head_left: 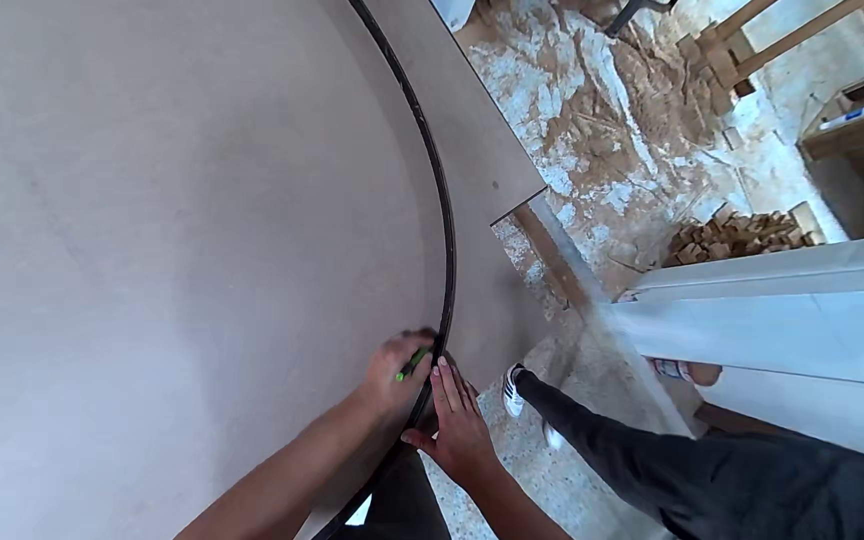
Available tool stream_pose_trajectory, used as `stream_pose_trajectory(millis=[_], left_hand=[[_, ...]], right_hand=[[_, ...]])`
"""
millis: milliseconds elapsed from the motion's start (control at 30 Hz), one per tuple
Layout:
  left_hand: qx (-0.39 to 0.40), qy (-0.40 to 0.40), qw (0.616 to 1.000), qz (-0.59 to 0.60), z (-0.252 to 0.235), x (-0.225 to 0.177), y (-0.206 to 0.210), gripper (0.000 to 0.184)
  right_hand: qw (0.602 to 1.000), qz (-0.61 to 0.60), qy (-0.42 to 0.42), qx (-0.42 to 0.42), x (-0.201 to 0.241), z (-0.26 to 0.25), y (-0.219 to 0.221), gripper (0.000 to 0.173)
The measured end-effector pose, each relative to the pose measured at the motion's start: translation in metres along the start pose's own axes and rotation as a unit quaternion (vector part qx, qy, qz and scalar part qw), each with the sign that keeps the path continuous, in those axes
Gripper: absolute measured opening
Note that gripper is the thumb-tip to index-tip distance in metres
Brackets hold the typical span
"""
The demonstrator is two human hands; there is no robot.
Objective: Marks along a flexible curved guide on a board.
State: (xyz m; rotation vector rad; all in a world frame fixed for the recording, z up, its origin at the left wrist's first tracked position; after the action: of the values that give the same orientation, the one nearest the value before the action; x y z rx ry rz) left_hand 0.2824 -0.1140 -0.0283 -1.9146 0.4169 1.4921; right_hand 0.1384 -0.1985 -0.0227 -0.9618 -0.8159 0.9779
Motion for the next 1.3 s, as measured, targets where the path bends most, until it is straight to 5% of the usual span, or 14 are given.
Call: stream_pose_trajectory(millis=[100, 200, 367, 533, 600, 733, 833, 933, 1300], left_hand=[[-0.028, -0.006, 0.998, 0.052, 0.035, 0.0, -0.006, 0.027], [-0.009, 0.079, 0.995, -0.064, 0.005, -0.012, -0.002, 0.035], [0.169, 0.111, 0.964, -0.175, -0.059, -0.005, 0.024, 0.055], [0.166, 0.121, 0.961, -0.184, -0.054, 0.001, 0.024, 0.051], [0.156, 0.129, 0.963, -0.18, -0.054, 0.001, 0.024, 0.05], [0.145, 0.133, 0.965, -0.171, -0.052, 0.008, 0.027, 0.049], [0.152, 0.132, 0.963, -0.18, -0.051, 0.011, 0.029, 0.048], [0.145, 0.132, 0.965, -0.176, -0.05, 0.013, 0.031, 0.048], [0.139, 0.13, 0.965, -0.178, -0.053, 0.011, 0.03, 0.046]], right_hand=[[1.0, -0.005, -0.004, -0.009, 0.0, 0.0, -0.001, 0.119], [1.0, -0.013, -0.003, -0.013, 0.0, -0.001, -0.002, 0.118], [1.0, -0.017, 0.002, -0.004, 0.002, -0.002, -0.006, 0.119], [0.999, -0.04, -0.016, -0.031, 0.004, 0.001, -0.016, 0.118], [0.993, -0.101, -0.024, -0.062, -0.009, -0.009, -0.04, 0.102], [0.983, -0.126, -0.037, -0.13, -0.062, -0.12, -0.114, 0.065], [0.965, -0.157, -0.089, -0.192, -0.075, -0.244, -0.155, 0.059], [0.952, -0.174, -0.151, -0.204, -0.063, -0.335, -0.149, 0.056], [0.943, -0.177, -0.199, -0.201, -0.047, -0.36, -0.128, 0.05]])
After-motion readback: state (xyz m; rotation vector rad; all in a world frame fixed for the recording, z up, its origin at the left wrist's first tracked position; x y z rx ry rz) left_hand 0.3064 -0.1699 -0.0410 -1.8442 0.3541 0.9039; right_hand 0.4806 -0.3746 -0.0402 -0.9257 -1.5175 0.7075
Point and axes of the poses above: each hand's wrist, its own z-axis away from the middle knuckle, its own y-axis out of the palm, x = y × z, the point moved 7 cm from there along -z, towards the middle knuckle, and after that the axes turned 7 degrees about y, right-handed, at the moved point
